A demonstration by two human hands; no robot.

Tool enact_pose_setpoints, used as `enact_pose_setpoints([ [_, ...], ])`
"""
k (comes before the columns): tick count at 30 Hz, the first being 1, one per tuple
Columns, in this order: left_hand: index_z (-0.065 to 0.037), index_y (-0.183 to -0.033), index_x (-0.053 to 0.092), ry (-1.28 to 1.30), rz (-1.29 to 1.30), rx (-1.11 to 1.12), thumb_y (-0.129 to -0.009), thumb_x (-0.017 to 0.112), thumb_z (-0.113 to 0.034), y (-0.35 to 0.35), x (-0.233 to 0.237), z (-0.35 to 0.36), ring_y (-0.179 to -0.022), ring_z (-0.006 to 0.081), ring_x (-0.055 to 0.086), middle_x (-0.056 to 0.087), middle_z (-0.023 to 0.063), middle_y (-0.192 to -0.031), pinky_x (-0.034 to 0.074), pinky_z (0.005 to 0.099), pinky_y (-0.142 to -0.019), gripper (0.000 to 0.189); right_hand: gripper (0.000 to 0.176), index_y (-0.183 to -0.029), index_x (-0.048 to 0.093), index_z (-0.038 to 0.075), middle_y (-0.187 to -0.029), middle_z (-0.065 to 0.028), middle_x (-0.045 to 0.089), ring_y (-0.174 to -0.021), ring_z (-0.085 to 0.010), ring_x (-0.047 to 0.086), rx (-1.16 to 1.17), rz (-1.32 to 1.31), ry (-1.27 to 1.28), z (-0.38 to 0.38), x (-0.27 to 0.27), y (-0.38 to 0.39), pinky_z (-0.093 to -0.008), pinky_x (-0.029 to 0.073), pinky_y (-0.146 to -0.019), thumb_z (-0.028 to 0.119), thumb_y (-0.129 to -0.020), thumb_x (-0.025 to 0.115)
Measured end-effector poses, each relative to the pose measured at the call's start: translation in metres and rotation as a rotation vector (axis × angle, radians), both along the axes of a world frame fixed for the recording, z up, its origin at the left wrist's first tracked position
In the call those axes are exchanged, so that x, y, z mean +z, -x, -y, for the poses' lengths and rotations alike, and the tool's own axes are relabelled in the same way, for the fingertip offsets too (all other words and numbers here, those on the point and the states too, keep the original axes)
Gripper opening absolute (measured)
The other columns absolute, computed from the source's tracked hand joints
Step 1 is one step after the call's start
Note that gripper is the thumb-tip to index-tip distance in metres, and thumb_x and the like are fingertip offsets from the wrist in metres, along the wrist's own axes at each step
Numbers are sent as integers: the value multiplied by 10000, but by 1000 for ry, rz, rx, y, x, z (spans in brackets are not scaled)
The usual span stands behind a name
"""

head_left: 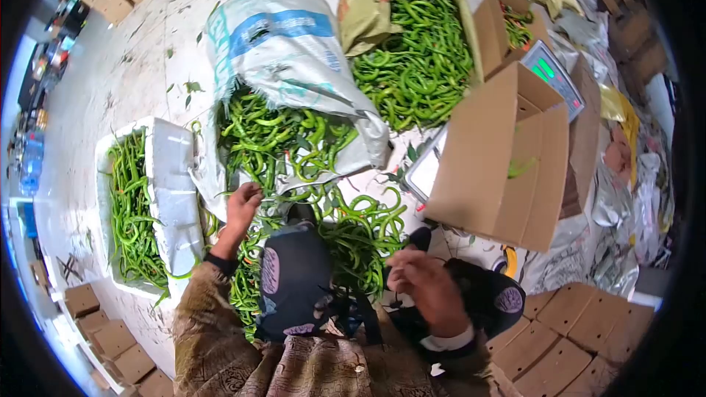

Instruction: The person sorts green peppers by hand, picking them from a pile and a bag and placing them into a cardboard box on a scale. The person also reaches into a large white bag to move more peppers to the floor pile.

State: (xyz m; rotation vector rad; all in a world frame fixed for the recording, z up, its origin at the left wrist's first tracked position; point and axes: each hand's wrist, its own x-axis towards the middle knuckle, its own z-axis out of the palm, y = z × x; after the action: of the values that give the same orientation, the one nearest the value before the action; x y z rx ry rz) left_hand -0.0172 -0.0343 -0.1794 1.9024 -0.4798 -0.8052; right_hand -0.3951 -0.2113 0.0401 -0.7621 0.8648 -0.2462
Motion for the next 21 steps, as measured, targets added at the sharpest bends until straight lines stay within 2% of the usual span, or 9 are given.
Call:
enact_pose_setpoints([
  [3, 20, -1188, 564, -179, 452, -171, -798, 648, -44, -26, -14, 28, -943, 317, 652, 665, 169, -1018, 503, 395, -828, 404, 269, -1206, 576, 2, -1119, -76, 600, -945, -129, 567, -43, -5, -231, -22, -67, -26, -274, 490, -764, 160, -989, 553],
  [4, 9, -1250, 528, -255, 620, -269, -747, 643, -10, -37, -12, 36, -1132, 361, 564, 594, 205, -1172, 462, 432, -923, 517, 294, -1227, 566, 7, -1104, -70, 597, -938, -130, 568, -42, 19, -285, -27, -84, -33, -273, 488, -760, 177, -988, 561],
  [7, 3, -1321, 452, -311, 932, -385, -724, 622, 15, -65, -12, 65, -1255, 343, 464, 516, 200, -1295, 425, 447, -964, 621, 349, -1274, 542, 25, -1098, -51, 598, -919, -127, 573, -44, 58, -380, -34, -125, -42, -274, 484, -763, 221, -987, 574],
  [10, -2, -1378, 374, -292, 1215, -592, -724, 600, 26, -78, -7, 109, -1204, 351, 469, 481, 198, -1320, 444, 457, -907, 693, 341, -1252, 555, 27, -1079, -49, 614, -899, -130, 580, -15, -132, -381, -32, -138, -56, -275, 477, -763, 220, -973, 594],
  [13, -32, -1370, 373, -381, 1410, -631, -741, 581, 17, -109, -52, 122, -1112, 340, 509, 529, 169, -1211, 452, 458, -866, 664, 324, -1223, 567, 30, -1052, -46, 630, -880, -127, 579, -34, -230, -395, -22, -148, -66, -274, 467, -748, 219, -963, 606],
  [14, -54, -1272, 457, -555, 1070, -612, -763, 568, -11, -129, -58, 125, -1082, 314, 527, 557, 134, -1117, 458, 451, -850, 523, 317, -1210, 571, 30, -1050, -49, 637, -875, -124, 580, -33, -254, -389, -21, -151, -65, -274, 464, -744, 219, -958, 611],
  [17, -67, -1124, 523, -474, 1347, -456, -743, 581, -39, -155, -54, 123, -1040, 292, 534, 562, 101, -1014, 437, 453, -883, 386, 289, -1196, 577, 36, -1043, -50, 638, -856, -116, 574, -38, -304, -365, -17, -155, -66, -263, 464, -726, 197, -957, 601],
  [19, -59, -1244, 495, -551, 1255, -738, -722, 592, -22, -160, -47, 121, -1085, 292, 517, 541, 99, -1088, 403, 454, -930, 532, 270, -1196, 578, 42, -1039, -48, 631, -843, -111, 568, -29, -313, -351, -18, -161, -70, -251, 467, -713, 174, -961, 586],
  [21, -58, -1290, 475, -338, 1286, -741, -711, 605, -17, -155, -56, 114, -1082, 296, 515, 538, 101, -1095, 398, 441, -929, 595, 278, -1198, 575, 37, -1045, -47, 623, -867, -111, 562, -54, -329, -419, -21, -167, -74, -246, 459, -723, 187, -964, 586],
])
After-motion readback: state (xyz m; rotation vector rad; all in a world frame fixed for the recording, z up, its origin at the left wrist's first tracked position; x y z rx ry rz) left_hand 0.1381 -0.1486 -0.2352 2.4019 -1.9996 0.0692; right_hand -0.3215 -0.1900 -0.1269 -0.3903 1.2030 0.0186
